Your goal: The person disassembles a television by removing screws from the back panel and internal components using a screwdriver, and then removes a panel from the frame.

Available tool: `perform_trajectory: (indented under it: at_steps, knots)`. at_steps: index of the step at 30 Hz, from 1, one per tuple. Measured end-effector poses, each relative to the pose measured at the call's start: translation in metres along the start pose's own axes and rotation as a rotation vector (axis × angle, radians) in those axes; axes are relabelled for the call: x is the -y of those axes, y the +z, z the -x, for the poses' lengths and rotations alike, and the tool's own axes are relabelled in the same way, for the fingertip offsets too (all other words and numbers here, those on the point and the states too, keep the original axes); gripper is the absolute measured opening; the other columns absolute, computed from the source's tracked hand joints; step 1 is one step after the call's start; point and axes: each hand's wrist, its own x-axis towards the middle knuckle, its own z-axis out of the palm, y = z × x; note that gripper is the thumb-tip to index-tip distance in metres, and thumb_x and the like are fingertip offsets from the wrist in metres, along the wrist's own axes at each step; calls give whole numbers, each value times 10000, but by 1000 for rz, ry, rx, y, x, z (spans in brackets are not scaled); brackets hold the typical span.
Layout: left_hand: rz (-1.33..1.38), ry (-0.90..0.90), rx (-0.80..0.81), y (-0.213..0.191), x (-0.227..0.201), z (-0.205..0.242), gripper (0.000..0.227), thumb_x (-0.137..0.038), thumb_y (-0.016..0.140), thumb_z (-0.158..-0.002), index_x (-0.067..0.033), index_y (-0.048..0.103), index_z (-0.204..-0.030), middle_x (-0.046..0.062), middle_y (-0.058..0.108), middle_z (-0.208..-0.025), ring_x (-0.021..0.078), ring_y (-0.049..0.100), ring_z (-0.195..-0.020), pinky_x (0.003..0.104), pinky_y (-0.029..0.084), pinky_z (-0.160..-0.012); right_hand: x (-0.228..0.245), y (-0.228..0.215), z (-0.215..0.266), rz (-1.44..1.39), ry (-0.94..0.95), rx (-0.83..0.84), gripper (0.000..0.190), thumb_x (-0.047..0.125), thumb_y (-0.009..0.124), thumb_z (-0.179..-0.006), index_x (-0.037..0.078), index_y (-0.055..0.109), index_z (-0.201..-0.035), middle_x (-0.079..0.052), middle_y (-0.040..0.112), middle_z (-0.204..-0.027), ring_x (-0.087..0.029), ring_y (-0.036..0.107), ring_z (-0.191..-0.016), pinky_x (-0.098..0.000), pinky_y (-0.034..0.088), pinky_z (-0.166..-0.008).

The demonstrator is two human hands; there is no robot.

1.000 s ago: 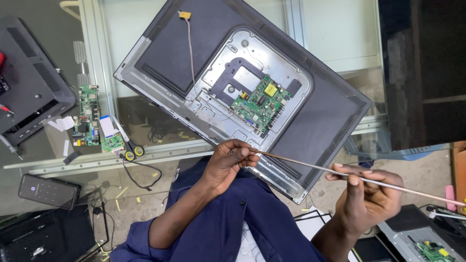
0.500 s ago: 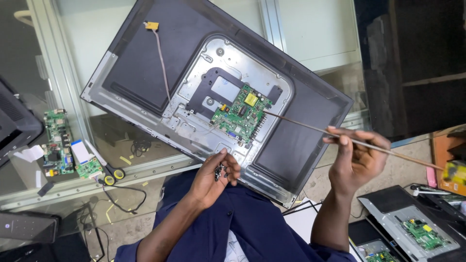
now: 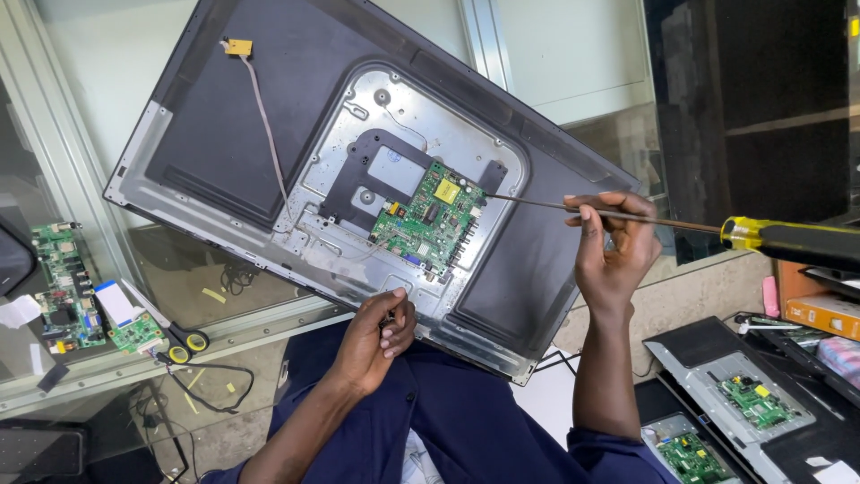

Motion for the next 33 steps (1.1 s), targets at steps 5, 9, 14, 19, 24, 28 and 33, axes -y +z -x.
perform_trajectory:
  at_steps: [5,9,14,19,24,28,33]
  knots:
    - [-13,4,7,-1,0,0,404,-136,439,-1047,-46,503,-659,-45,276,-502,31,323,-379,138,343,-313,-2,0,-1,-23,11,10,104,-96,528,-1011,-88,440,-1066,-276,687,-862,-336,704,-713,-371,571,-636]
    - [0,11,2,0,0,2,394,-133,447,-1043,-50,496,-661,-44,269,-508,30,328,-386,137,348,-325,-4,-1,0,-21,21,16,107,-93,528,-1014,-88,435,-1068,-277,686,-861,-342,704,-713,-371,573,-637]
    - [-19,22,12,-1,-1,3,396,-130,431,-1050,-55,499,-667,-44,276,-510,30,324,-388,138,349,-329,-4,0,-1,-32,24,41,112,-101,519,-1008,-83,436,-1081,-272,685,-876,-350,706,-747,-382,580,-649]
    - [-43,26,22,-1,1,4,401,-137,418,-1059,-67,504,-674,-49,283,-514,25,321,-393,137,355,-334,10,0,-15,-1,3,146,98,-110,496,-1019,-64,450,-1092,-258,686,-910,-387,701,-795,-438,588,-669]
    - [-51,12,29,-1,2,6,410,-137,420,-1058,-64,494,-661,-52,263,-515,20,318,-386,134,351,-326,4,7,-31,26,-93,229,64,-122,656,-936,-71,651,-975,-196,712,-800,-339,704,-662,-383,574,-610]
    - [-65,26,41,3,0,10,415,-133,411,-1061,-66,494,-660,-56,262,-513,15,312,-383,133,346,-322,-18,12,-37,63,-147,208,63,-46,768,-904,-23,710,-896,-122,707,-715,-244,692,-583,-303,551,-579]
    - [-69,40,16,6,0,15,422,-139,424,-1051,-59,489,-641,-64,247,-502,11,305,-366,132,338,-306,-18,16,-41,101,-143,244,215,49,788,-927,26,666,-752,-74,622,-560,-242,624,-490,-285,484,-549]
